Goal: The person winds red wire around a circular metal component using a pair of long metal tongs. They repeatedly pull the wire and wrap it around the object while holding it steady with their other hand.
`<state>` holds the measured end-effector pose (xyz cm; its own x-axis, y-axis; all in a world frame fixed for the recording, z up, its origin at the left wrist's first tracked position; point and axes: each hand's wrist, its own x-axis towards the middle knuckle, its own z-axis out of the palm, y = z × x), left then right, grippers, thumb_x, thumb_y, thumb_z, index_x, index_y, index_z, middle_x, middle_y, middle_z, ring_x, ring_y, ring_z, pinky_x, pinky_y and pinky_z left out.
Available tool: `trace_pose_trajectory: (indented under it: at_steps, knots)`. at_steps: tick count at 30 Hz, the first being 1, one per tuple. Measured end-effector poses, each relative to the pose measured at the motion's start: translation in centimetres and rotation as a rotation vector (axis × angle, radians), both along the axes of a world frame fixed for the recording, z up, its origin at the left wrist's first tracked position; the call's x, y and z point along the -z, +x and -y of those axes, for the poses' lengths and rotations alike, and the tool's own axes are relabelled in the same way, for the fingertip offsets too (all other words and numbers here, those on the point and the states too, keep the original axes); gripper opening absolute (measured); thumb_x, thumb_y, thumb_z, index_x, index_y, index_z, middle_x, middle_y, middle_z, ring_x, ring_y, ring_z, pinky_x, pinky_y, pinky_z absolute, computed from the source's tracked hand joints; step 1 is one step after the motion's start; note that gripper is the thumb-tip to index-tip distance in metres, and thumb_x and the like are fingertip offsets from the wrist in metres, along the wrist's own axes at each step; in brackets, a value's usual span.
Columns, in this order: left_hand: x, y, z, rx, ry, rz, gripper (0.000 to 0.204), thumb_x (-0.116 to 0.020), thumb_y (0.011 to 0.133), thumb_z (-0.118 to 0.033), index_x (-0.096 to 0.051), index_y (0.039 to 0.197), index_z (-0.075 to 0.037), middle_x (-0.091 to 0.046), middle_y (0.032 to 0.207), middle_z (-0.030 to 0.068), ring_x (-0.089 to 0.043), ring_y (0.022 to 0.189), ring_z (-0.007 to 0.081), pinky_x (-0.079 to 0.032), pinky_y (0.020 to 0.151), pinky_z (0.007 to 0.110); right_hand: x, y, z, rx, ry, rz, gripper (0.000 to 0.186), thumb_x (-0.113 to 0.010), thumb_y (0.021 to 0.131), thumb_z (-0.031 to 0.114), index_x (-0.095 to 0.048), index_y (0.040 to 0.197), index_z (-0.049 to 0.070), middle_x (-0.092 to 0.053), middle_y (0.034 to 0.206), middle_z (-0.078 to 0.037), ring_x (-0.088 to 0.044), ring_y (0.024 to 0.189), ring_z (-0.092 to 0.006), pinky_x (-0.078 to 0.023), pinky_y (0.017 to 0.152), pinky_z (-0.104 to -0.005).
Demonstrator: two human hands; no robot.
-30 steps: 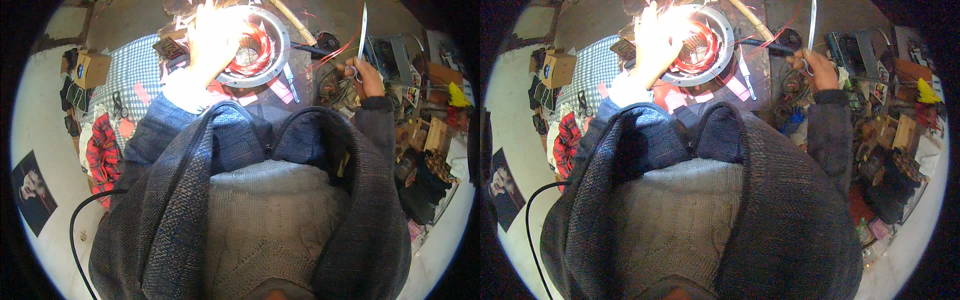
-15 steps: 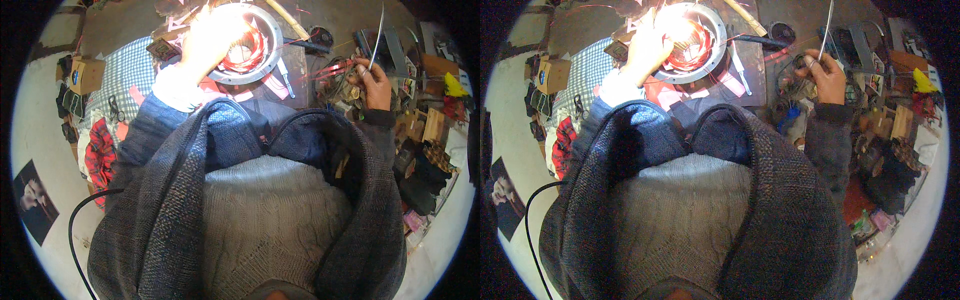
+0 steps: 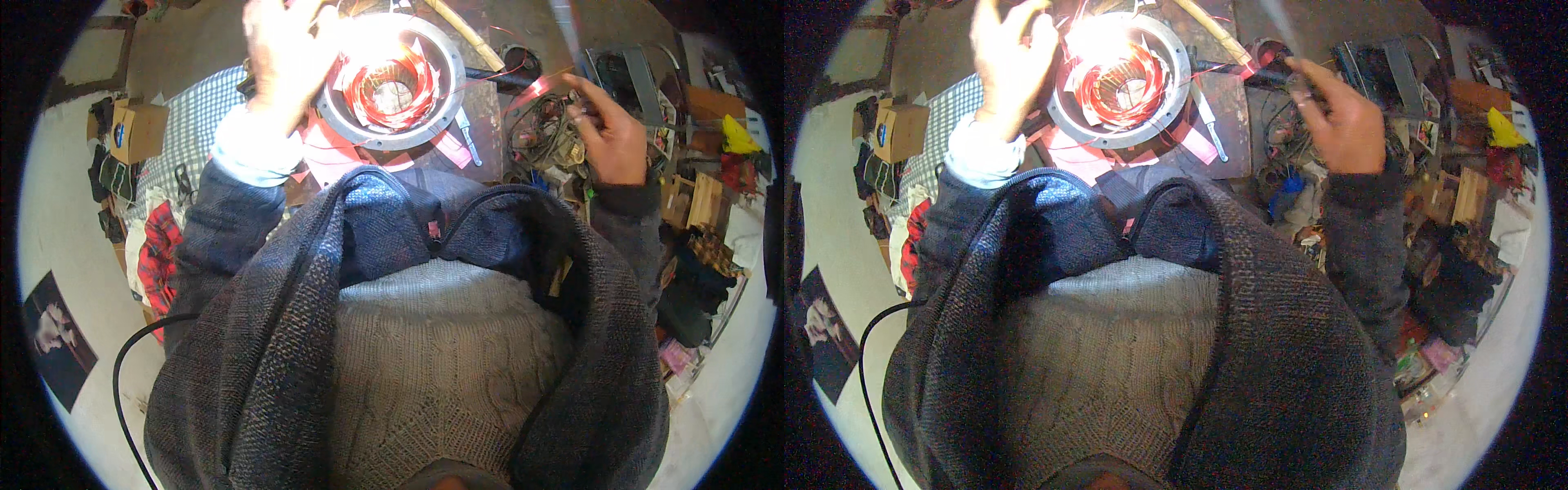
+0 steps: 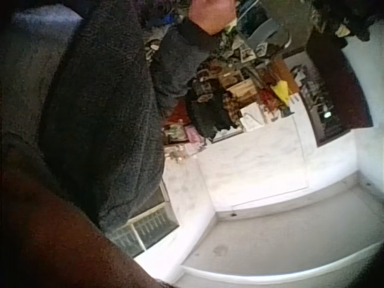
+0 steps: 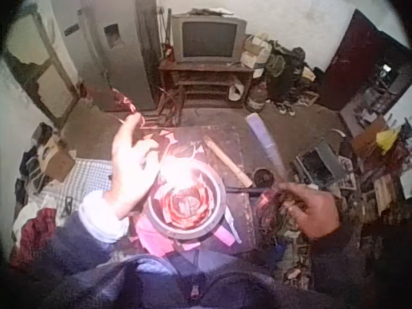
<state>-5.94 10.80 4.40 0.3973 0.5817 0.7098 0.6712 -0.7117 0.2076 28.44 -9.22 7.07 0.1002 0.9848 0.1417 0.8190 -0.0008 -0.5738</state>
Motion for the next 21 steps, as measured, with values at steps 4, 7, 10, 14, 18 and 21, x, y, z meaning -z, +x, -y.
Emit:
trace_pose_trajectory:
  at_steps: [4,7,10,14,18,21]
  knots:
    - [-0.8,-0.4,-0.7,-0.032,0.134,0.063,0.034,-0.072,0.077,-0.001,-0.068,0.111,-0.004,-0.053,0.144,0.0220,-0.052,0.131,0.0427,-0.043,0.110,0.050,-0.3,-2.6,-1.7,-0.191,-0.247,0.360,0.059,-0.075,0.086,0.026,-0.058,0.142,0.023,-0.074,0.094,-0.019,-0.071,0.078,-0.0387,-0.057,0.067,-0.0472]
    - [-2.2,0.0,-0.7,-0.171,0.243,0.078,0.039,-0.073,0.077,-0.002,-0.067,0.115,-0.004,-0.053,0.144,0.0198,-0.053,0.128,0.0405,-0.043,0.109,0.050,0.0,-4.0,-2.2,-0.281,-0.299,0.452,0.075,-0.076,0.080,0.033,-0.049,0.150,0.027,-0.073,0.084,-0.019,-0.070,0.072,-0.0393,-0.056,0.064,-0.0499]
    - [-3.2,1.0,-0.8,0.128,0.255,0.096,0.041,-0.076,0.076,-0.004,-0.066,0.116,-0.002,-0.059,0.137,0.0188,-0.056,0.126,0.0373,-0.043,0.109,0.048,0.4,-4.6,-2.9,-0.356,-0.278,0.452,0.076,-0.078,0.078,0.031,-0.051,0.150,0.026,-0.073,0.083,-0.019,-0.070,0.071,-0.0390,-0.056,0.063,-0.0496]
    - [-1.2,3.1,-1.5,0.512,0.105,-0.284,0.027,-0.067,0.090,-0.014,-0.068,0.114,-0.002,-0.066,0.121,0.0181,-0.065,0.105,0.0364,-0.051,0.096,0.048,0.9,-4.8,-4.4,-0.464,-0.132,0.471,0.070,-0.080,0.074,0.028,-0.061,0.142,0.025,-0.069,0.072,-0.015,-0.068,0.064,-0.0353,-0.056,0.061,-0.0474]
    - [1.3,2.3,-2.5,1.062,-1.218,0.383,0.041,-0.062,0.097,-0.028,-0.064,0.128,-0.001,-0.064,0.126,0.0216,-0.061,0.114,0.0382,-0.049,0.101,0.050,1.4,-5.1,-5.2,-0.520,-0.062,0.531,0.069,-0.078,0.072,0.028,-0.063,0.139,0.026,-0.069,0.070,-0.013,-0.068,0.062,-0.0324,-0.056,0.060,-0.0457]
    - [1.7,1.2,-3.7,0.564,-0.562,-0.516,0.053,-0.064,0.097,-0.034,-0.058,0.136,0.001,-0.061,0.132,0.0253,-0.056,0.127,0.0396,-0.044,0.109,0.051,2.1,-5.4,-5.4,-0.508,-0.064,0.563,0.069,-0.075,0.070,0.028,-0.065,0.137,0.026,-0.070,0.071,-0.011,-0.069,0.063,-0.0308,-0.056,0.060,-0.0447]
